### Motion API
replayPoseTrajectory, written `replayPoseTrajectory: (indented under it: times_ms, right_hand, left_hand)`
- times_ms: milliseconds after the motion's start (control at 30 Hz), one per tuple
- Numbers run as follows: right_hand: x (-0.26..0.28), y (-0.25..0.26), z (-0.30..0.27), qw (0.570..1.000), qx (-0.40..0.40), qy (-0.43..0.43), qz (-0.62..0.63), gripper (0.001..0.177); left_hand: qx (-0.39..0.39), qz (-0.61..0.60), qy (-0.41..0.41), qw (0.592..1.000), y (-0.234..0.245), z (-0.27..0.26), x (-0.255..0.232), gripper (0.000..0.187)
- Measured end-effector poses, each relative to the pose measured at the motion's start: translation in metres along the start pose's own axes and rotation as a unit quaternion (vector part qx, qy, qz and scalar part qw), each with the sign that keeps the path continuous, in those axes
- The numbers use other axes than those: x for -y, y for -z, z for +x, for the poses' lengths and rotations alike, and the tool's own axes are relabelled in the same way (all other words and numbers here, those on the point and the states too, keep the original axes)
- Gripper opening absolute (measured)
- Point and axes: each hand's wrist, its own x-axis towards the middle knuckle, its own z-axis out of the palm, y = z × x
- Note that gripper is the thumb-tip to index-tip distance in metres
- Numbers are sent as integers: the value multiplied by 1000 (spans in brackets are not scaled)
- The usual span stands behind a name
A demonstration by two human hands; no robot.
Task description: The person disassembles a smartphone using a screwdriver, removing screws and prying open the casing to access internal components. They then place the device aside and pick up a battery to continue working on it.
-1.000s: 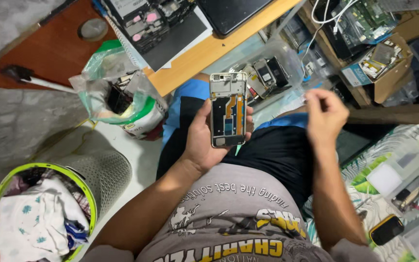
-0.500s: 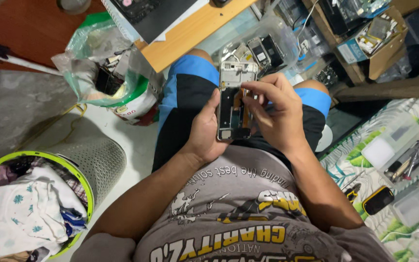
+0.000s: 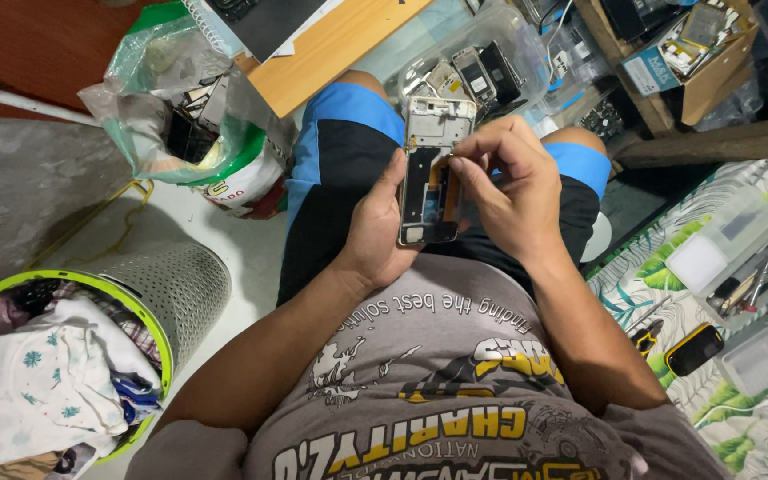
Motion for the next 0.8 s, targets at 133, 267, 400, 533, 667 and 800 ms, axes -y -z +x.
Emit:
replayPoseTrajectory:
  times_ms: [133,267,400,533,667,800]
  right_hand:
    - [1,2,-7,998,20,6,67,12]
    - [2,1,-25,950,35,-141,277,11]
    - [-2,-3,-35,964,28,-91,247,12]
    - [8,-4,-38,990,-11,-70,120,20]
    - [23,-1,-43,997,-3,43,-67,34]
    - [25,-5,-51,996,16,33,-85,49]
  left_hand:
    - [-14,-4,-18,1000,-1,3,-2,55]
    - [-15,9,-45,999,-4,4,-5,59]
    - [-15,2,-43,999,-7,4,-5,59]
    - [-1,-6,-52,999,-6,6,-5,59]
    - [-1,8,-67,998,-8,8,-5,62]
    - [-15,-3,-71,997,-10,6,-7,64]
